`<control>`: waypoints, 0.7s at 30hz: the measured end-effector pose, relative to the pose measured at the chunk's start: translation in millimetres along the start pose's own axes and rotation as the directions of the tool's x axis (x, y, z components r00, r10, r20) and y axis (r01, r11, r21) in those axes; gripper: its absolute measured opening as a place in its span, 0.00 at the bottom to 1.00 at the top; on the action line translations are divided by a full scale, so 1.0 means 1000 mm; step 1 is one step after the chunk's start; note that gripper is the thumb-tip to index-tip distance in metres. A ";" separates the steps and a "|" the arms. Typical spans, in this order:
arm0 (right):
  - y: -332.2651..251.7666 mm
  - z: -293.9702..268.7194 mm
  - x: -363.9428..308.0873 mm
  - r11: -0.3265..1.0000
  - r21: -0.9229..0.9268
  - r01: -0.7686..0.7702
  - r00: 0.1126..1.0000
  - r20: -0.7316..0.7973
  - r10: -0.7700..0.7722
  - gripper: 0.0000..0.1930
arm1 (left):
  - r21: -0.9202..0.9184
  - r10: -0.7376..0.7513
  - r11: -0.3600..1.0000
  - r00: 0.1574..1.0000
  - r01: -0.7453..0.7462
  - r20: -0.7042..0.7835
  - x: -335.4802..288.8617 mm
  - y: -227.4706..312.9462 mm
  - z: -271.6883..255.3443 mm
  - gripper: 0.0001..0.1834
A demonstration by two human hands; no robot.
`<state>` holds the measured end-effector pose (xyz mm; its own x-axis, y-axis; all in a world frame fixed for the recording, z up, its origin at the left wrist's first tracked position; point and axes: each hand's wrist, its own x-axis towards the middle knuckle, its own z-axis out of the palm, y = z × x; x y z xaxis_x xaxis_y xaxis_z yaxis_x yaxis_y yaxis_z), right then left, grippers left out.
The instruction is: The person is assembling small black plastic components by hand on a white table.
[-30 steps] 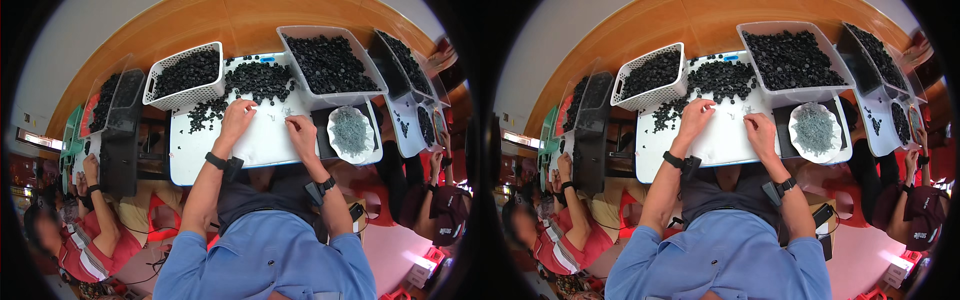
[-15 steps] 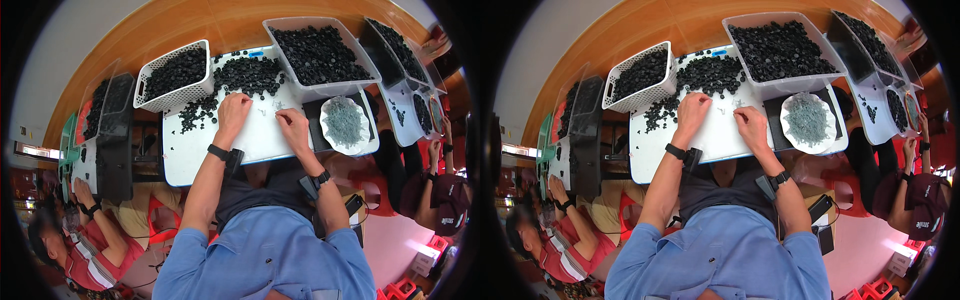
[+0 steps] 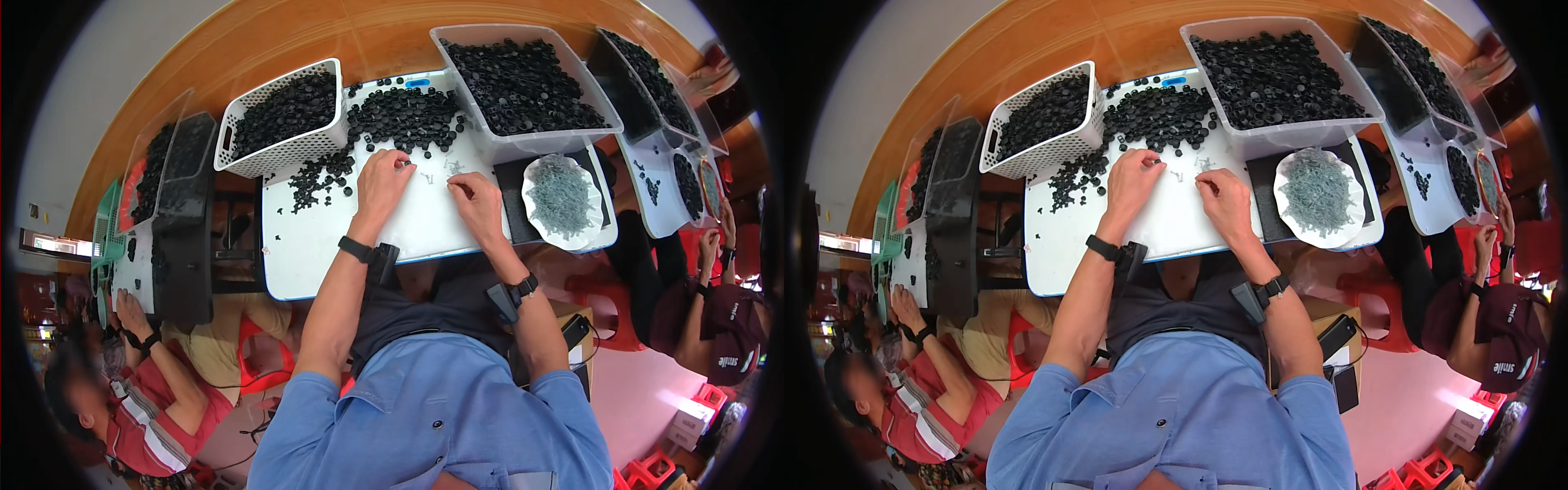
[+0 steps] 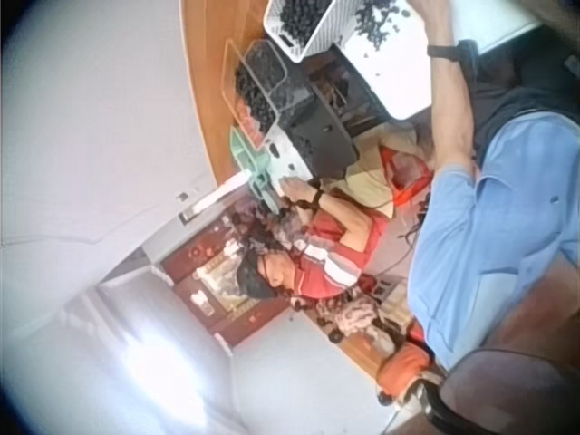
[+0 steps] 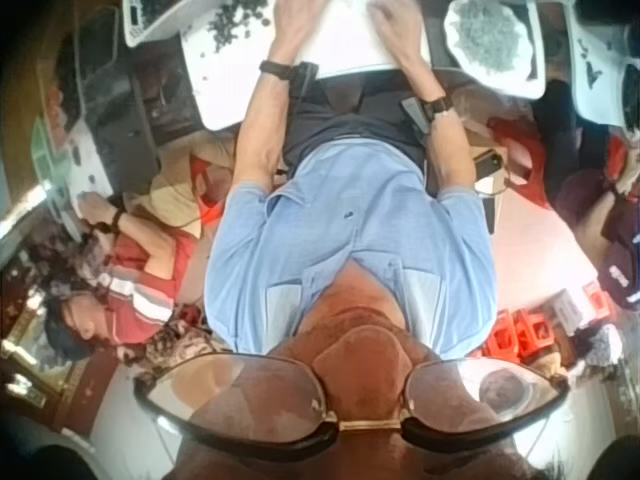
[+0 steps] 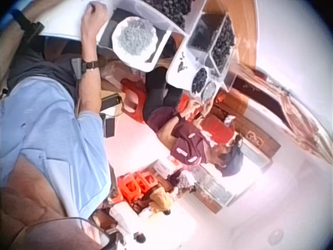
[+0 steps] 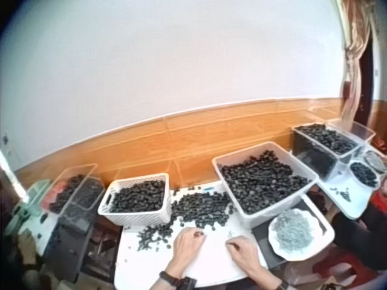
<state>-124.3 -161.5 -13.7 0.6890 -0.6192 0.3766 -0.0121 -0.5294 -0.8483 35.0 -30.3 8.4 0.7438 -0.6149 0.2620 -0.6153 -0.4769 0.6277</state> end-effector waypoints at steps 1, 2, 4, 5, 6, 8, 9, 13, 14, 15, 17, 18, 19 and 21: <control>0.001 0.001 0.001 1.000 0.000 0.000 1.000 0.004 0.000 0.06 | -0.069 -0.025 0.997 1.000 0.025 0.009 -0.003 0.001 -0.001 0.12; 0.002 0.001 0.002 0.999 -0.038 0.000 0.999 0.032 0.001 0.07 | -0.137 -0.049 0.989 0.999 0.052 0.019 -0.006 0.003 -0.001 0.12; 0.000 0.005 0.004 0.994 -0.112 0.007 0.996 0.090 0.003 0.09 | -0.270 -0.124 0.954 0.991 0.133 0.052 -0.022 0.005 -0.001 0.12; -0.004 0.007 0.004 0.979 -0.203 0.004 0.993 0.115 0.020 0.12 | -0.334 -0.160 0.926 0.985 0.174 0.069 -0.029 0.006 -0.001 0.12; -0.007 0.011 0.005 0.965 -0.261 0.028 0.994 0.107 0.000 0.13 | -0.327 -0.125 0.936 0.992 0.130 0.037 -0.036 0.005 0.000 0.12; -0.014 0.017 0.007 0.925 -0.372 0.078 0.994 0.097 -0.044 0.13 | -0.308 -0.052 0.950 0.998 0.040 -0.032 -0.046 0.001 0.002 0.12; -0.016 0.018 0.008 0.917 -0.390 0.079 0.994 0.105 -0.041 0.13 | -0.357 -0.068 0.932 0.997 0.055 -0.026 -0.048 -0.001 0.003 0.13; -0.012 0.024 0.007 0.903 -0.422 0.083 0.993 0.115 -0.038 0.12 | -0.369 -0.038 0.929 0.998 0.019 -0.045 -0.047 0.000 0.004 0.12; -0.011 0.024 0.006 0.903 -0.421 0.082 0.993 0.112 -0.038 0.11 | -0.353 -0.014 0.935 0.999 -0.005 -0.053 -0.047 0.001 0.004 0.13; -0.009 0.024 0.006 0.914 -0.399 0.074 0.994 0.100 -0.037 0.10 | -0.338 0.011 0.941 0.998 -0.030 -0.059 -0.047 0.002 0.003 0.13; -0.008 0.025 0.005 0.935 -0.351 0.056 0.997 0.073 -0.033 0.09 | -0.348 0.000 0.937 0.996 -0.030 -0.085 -0.048 0.001 0.003 0.13; -0.007 0.026 0.004 0.945 -0.321 0.064 0.998 0.037 -0.055 0.08 | -0.354 -0.005 0.935 0.995 -0.030 -0.097 -0.048 0.001 0.003 0.12; -0.006 0.026 0.005 0.954 -0.291 0.075 0.997 0.002 -0.078 0.07 | -0.348 -0.001 0.937 0.996 -0.030 -0.087 -0.049 0.001 0.003 0.13; -0.004 0.025 0.004 0.972 -0.230 0.037 0.998 -0.038 -0.047 0.06 | -0.335 0.008 0.942 0.998 -0.030 -0.068 -0.049 0.001 0.003 0.13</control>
<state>-103.9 -147.3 -18.1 0.6609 -0.6154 0.4296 -0.1534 -0.6711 -0.7253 -3.0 -2.5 -6.5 0.7550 -0.5747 0.3157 -0.5141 -0.2199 0.8291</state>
